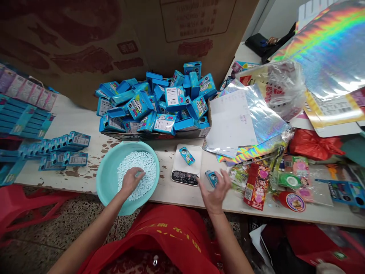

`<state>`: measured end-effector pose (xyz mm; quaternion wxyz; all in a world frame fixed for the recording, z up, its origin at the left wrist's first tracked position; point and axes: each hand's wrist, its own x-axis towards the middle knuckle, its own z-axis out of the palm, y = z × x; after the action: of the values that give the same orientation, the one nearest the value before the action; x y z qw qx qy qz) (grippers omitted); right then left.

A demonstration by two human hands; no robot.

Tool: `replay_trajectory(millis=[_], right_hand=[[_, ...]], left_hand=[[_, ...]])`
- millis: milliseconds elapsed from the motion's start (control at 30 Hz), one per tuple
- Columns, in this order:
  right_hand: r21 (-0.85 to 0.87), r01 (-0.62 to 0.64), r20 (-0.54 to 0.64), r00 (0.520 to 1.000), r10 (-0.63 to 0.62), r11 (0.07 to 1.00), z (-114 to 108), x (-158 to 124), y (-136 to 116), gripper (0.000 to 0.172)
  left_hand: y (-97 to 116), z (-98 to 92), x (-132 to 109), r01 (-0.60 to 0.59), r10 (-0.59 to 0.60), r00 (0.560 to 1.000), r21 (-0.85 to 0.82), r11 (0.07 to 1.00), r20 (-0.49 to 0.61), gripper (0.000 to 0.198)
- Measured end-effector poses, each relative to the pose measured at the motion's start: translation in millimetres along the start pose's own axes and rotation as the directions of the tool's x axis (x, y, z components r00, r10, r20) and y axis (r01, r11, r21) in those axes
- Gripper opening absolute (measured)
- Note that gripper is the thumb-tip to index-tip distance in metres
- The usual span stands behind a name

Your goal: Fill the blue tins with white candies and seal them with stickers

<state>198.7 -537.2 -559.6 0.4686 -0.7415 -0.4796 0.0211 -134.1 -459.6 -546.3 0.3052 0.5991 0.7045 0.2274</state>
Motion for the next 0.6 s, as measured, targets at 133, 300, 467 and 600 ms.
replay_trajectory(millis=[133, 300, 467, 600], right_hand=[[0.181, -0.183, 0.219, 0.965, 0.142, 0.966, 52.5, 18.1, -26.9, 0.058], [0.223, -0.194, 0.338, 0.935, 0.110, 0.955, 61.0, 36.4, -58.8, 0.040], [0.292, 0.245, 0.411, 0.840, -0.353, 0.924, 36.3, 40.9, -125.2, 0.027], [0.318, 0.423, 0.520, 0.671, -0.529, 0.848, 51.9, 28.3, -155.3, 0.024]], left_hand=[[3.1, -3.9, 2.6, 0.014, -0.018, 0.998, -0.070, 0.997, -0.065, 0.010], [40.0, -1.2, 3.1, 0.231, -0.284, 0.959, -0.550, 0.803, -0.013, 0.028], [94.0, -1.7, 5.8, 0.386, -0.255, 0.904, -0.912, 0.141, 0.343, 0.050], [98.2, -4.4, 12.5, 0.349, -0.324, 0.870, -0.928, -0.129, 0.372, 0.039]])
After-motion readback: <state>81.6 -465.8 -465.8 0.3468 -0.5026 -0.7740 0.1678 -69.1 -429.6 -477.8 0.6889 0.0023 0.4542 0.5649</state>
